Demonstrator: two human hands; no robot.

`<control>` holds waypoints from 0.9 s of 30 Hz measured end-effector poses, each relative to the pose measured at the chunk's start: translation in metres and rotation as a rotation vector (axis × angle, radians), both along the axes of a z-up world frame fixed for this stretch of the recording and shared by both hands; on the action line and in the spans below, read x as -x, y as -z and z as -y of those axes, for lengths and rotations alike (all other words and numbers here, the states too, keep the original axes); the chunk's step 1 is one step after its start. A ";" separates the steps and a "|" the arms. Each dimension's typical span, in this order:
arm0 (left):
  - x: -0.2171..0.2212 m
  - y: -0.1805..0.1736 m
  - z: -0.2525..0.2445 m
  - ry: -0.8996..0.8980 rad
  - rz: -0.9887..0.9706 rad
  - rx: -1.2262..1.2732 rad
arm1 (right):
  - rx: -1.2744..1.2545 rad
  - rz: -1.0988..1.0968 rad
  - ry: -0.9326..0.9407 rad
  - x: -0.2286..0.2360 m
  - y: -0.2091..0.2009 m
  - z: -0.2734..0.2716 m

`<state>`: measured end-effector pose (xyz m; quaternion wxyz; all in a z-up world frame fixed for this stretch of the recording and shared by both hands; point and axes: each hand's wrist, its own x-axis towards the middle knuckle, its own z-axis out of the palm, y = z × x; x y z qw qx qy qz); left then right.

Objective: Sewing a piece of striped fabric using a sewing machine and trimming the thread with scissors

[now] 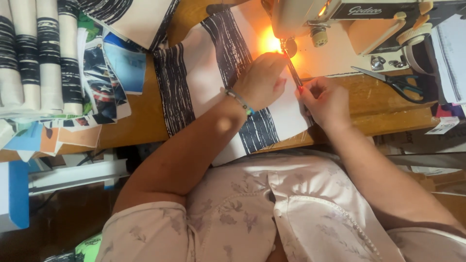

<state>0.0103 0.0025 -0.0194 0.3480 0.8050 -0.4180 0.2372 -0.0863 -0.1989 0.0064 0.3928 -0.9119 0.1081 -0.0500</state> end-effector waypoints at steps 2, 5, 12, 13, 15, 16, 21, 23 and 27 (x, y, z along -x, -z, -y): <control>-0.001 0.013 0.006 -0.118 -0.108 -0.131 | 0.085 0.022 0.001 0.002 0.003 0.001; 0.004 0.025 0.013 -0.162 -0.068 -0.200 | 0.183 0.042 -0.008 0.002 0.013 0.007; 0.012 0.012 0.010 -0.149 -0.068 -0.232 | 0.312 0.156 -0.100 0.012 -0.001 -0.014; 0.013 0.014 0.010 -0.152 -0.085 -0.256 | 0.342 0.222 -0.148 0.013 0.001 -0.015; 0.017 -0.003 0.002 -0.113 -0.071 -0.296 | 0.371 0.324 -0.228 0.017 -0.016 -0.021; 0.018 -0.011 -0.002 -0.074 -0.055 -0.335 | 0.400 0.427 -0.307 0.019 -0.025 -0.024; 0.017 -0.012 -0.004 -0.054 -0.091 -0.310 | 0.543 0.565 -0.381 0.025 -0.037 -0.034; 0.019 -0.018 -0.005 -0.061 -0.116 -0.315 | 0.577 0.566 -0.382 0.025 -0.039 -0.034; 0.021 -0.010 0.001 -0.108 -0.165 -0.327 | 0.692 0.375 -0.350 0.012 -0.002 -0.013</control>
